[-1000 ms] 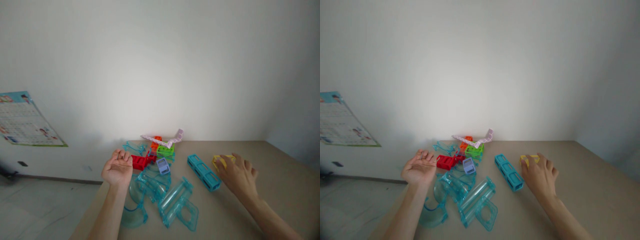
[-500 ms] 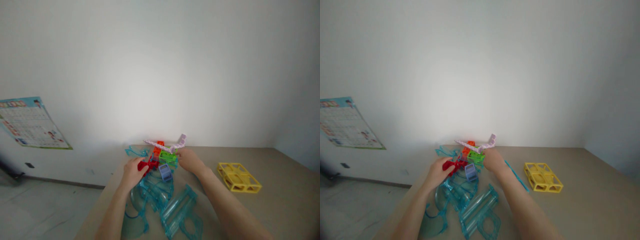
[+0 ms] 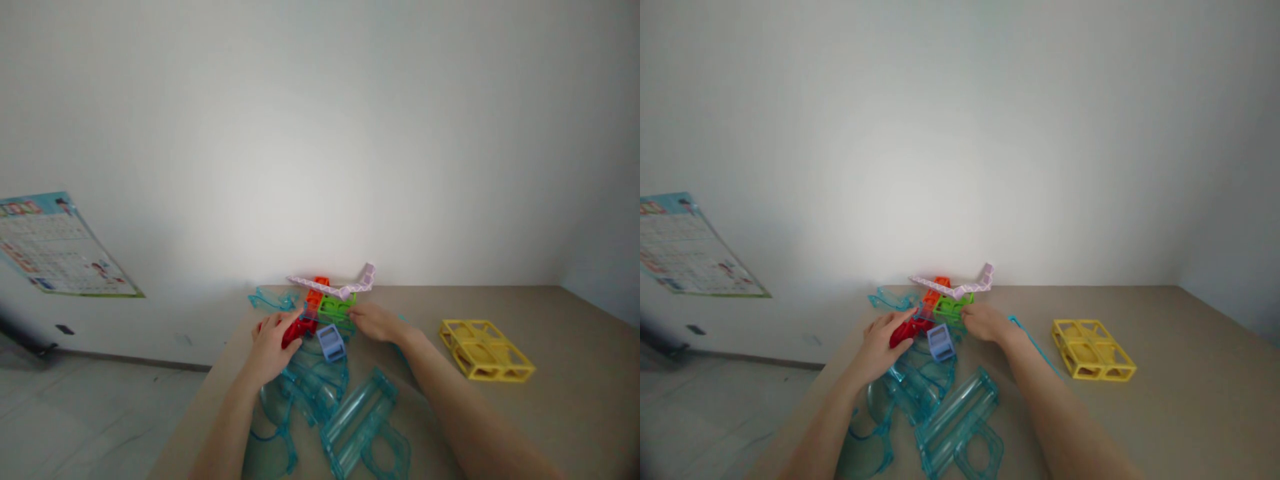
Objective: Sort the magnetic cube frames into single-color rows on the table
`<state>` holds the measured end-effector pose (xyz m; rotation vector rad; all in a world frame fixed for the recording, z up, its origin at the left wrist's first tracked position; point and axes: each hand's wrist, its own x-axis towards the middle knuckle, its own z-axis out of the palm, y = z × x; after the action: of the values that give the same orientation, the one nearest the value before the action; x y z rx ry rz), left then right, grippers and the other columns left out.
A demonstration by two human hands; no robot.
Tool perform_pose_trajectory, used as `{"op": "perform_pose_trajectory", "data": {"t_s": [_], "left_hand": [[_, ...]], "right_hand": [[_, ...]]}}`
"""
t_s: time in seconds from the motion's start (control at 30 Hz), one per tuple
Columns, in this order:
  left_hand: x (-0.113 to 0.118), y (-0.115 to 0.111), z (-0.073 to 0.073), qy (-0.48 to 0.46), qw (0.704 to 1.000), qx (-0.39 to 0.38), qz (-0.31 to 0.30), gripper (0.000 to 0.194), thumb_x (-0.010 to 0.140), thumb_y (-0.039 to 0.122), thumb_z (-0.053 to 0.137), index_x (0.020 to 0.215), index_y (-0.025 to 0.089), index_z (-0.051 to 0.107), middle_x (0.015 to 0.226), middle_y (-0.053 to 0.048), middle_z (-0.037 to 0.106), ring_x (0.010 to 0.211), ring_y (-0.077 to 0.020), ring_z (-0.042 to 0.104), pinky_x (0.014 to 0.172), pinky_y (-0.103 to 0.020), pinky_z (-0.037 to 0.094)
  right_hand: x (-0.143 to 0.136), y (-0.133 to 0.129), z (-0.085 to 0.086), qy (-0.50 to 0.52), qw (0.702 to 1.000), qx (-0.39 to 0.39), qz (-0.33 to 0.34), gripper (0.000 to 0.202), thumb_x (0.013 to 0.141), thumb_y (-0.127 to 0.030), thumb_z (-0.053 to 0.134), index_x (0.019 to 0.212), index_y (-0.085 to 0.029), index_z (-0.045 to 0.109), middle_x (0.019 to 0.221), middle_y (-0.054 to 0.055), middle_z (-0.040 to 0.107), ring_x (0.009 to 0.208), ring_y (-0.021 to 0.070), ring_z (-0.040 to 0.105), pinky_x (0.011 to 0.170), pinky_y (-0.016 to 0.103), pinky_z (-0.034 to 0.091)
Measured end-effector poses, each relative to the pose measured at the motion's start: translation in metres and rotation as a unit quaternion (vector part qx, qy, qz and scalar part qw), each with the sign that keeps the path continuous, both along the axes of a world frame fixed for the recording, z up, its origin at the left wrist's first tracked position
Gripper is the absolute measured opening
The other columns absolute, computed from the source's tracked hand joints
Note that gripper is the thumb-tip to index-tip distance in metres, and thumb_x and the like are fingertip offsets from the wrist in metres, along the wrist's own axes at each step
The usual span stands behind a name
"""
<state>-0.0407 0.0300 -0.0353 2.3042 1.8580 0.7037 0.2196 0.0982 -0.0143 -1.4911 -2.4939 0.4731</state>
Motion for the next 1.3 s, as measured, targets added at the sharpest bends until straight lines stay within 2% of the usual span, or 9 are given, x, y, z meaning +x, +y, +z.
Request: {"op": "perform_pose_trajectory", "data": {"t_s": [0.13,0.23,0.4,0.57,0.7,0.93,1.1,1.2,1.3], "left_hand": [[0.003,0.008,0.0,0.012,1.0,0.022,-0.013,0.057,0.086,0.025,0.059,0.142,0.033,0.047,0.144,-0.01,0.048,0.132,-0.0326,0.042,0.108,-0.057,0.026],[0.011,0.018,0.003,0.016,0.996,0.029,-0.084,0.063,0.084,0.022,0.061,0.143,0.036,0.043,0.156,-0.007,0.035,0.14,-0.0341,0.032,0.111,-0.059,0.021],[0.024,0.031,0.001,-0.061,0.983,0.014,-0.174,0.048,0.078,0.009,0.063,0.123,0.027,0.058,0.14,-0.008,0.052,0.131,-0.0288,0.045,0.11,-0.048,0.033],[0.021,0.031,-0.001,-0.1,0.984,0.039,-0.145,0.017,0.083,0.007,0.054,0.092,0.021,0.058,0.108,-0.007,0.058,0.105,-0.0212,0.059,0.096,-0.037,0.047],[0.016,0.03,-0.006,-0.107,0.987,0.047,-0.111,0.017,0.082,0.007,0.054,0.09,0.021,0.06,0.114,-0.009,0.055,0.111,-0.0247,0.057,0.099,-0.044,0.046],[0.018,0.028,-0.009,-0.114,0.983,0.056,-0.133,0.049,0.076,-0.001,0.049,0.116,0.022,0.064,0.148,-0.009,0.041,0.139,-0.0275,0.038,0.117,-0.049,0.029],[0.02,0.021,0.002,-0.254,0.945,0.128,-0.162,0.087,0.076,0.022,0.073,0.149,0.024,0.026,0.154,-0.012,0.036,0.143,-0.0277,0.031,0.117,-0.048,0.027],[0.016,0.02,0.003,-0.285,0.939,0.113,-0.157,0.066,0.063,0.03,0.084,0.123,0.024,0.057,0.126,-0.009,0.062,0.121,-0.0299,0.055,0.104,-0.042,0.042],[0.01,0.022,0.002,-0.362,0.923,0.124,-0.043,0.035,0.07,0.038,0.078,0.098,0.022,0.064,0.089,-0.005,0.067,0.087,-0.0248,0.064,0.084,-0.036,0.05]], "right_hand": [[0.0,0.003,-0.013,0.002,1.0,0.009,-0.011,0.023,0.094,-0.025,0.058,0.113,-0.014,0.065,0.116,0.009,0.068,0.108,0.0226,0.063,0.096,0.043,0.046],[-0.004,0.002,-0.021,0.009,0.999,0.026,-0.019,0.02,0.091,-0.017,0.058,0.11,-0.013,0.065,0.115,0.011,0.066,0.108,0.024,0.062,0.095,0.042,0.045],[-0.007,0.001,-0.025,0.045,0.997,0.05,-0.045,0.025,0.081,-0.006,0.059,0.104,-0.015,0.066,0.121,0.016,0.058,0.11,0.0251,0.059,0.093,0.032,0.043],[-0.007,0.007,-0.024,0.107,0.988,0.044,-0.1,0.016,0.073,-0.015,0.073,0.087,-0.015,0.066,0.113,0.014,0.058,0.096,0.0227,0.061,0.085,0.03,0.044],[-0.008,0.013,-0.018,0.175,0.974,0.01,-0.145,0.023,0.075,-0.037,0.073,0.072,-0.017,0.061,0.077,0.003,0.061,0.072,0.0177,0.057,0.065,0.026,0.041],[-0.011,0.002,0.01,0.317,0.936,-0.062,-0.14,0.043,0.081,-0.058,0.057,0.076,-0.015,0.062,0.065,0.001,0.057,0.058,0.0142,0.051,0.052,0.025,0.034],[-0.024,-0.021,0.027,0.359,0.927,-0.111,-0.017,0.046,0.068,-0.06,0.072,0.073,-0.016,0.061,0.063,-0.003,0.055,0.058,0.0118,0.049,0.053,0.023,0.036],[-0.033,-0.027,0.025,0.353,0.927,-0.122,0.025,0.049,0.063,-0.063,0.073,0.066,-0.017,0.057,0.059,-0.005,0.05,0.055,0.0107,0.045,0.049,0.022,0.034],[-0.035,-0.024,0.02,0.346,0.935,-0.077,-0.006,0.047,0.072,-0.062,0.066,0.064,-0.017,0.055,0.057,-0.005,0.046,0.054,0.0105,0.041,0.049,0.023,0.03]]}}
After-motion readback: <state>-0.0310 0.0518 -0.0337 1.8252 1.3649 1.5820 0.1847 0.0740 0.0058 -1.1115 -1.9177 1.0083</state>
